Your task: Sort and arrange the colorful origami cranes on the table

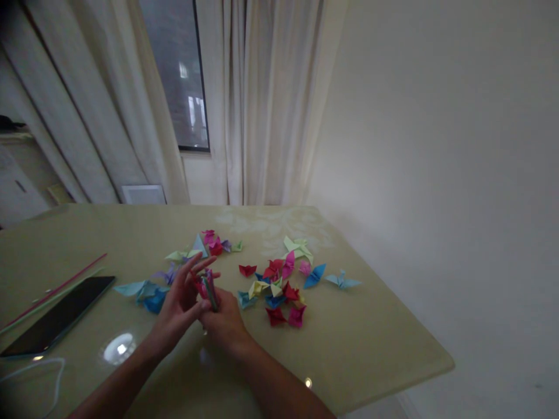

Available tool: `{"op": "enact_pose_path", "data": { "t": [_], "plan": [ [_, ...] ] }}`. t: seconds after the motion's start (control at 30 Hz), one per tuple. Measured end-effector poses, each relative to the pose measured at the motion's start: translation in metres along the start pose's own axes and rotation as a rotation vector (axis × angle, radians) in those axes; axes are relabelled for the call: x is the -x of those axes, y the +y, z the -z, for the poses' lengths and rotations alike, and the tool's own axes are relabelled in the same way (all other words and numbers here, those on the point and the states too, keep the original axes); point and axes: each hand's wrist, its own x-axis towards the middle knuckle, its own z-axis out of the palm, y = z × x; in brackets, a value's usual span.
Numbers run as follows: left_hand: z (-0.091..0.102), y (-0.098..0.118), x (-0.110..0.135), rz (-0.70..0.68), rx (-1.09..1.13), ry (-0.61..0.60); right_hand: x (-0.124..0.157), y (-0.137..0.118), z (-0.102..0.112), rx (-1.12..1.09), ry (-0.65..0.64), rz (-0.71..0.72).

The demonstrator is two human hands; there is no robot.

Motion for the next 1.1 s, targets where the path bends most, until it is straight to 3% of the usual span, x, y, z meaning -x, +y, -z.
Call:
{"op": "enact_pose_path", "data": {
  "t": [0.13,0.33,0.5,0.6,0.8,0.87,0.93,1.1],
  "plan": [
    [0.000,-0.003,0.000,-0.068,-0.177,0.047,0.002,-0.004,-0.004,0.003,0.039,0.012],
    [-0.002,-0.003,-0.007,-0.003,-0.030,0.195,0.001,-0.014,-0.005,-0.111,0.069,0.008],
    [0.000,-0.002,-0.011,-0.123,-0.135,0.292,0.000,-0.018,-0.003,-0.118,0.166,-0.020],
    [0.005,-0.001,-0.015,-0.127,-0.104,0.347,-0.001,-0.012,-0.002,-0.103,0.238,-0.035],
    [0.032,0.004,-0.025,-0.191,-0.190,0.658,-0.004,-0.004,0.006,0.006,0.459,0.039],
    [0.034,0.005,-0.025,-0.220,-0.220,0.704,-0.003,-0.008,0.008,0.121,0.477,0.096],
    [0.028,0.006,-0.022,-0.202,-0.226,0.651,0.000,-0.013,0.009,0.271,0.439,0.153],
    [-0.001,0.007,-0.007,-0.050,-0.108,0.332,0.001,-0.007,0.008,0.569,0.329,0.241]
  ]
}}
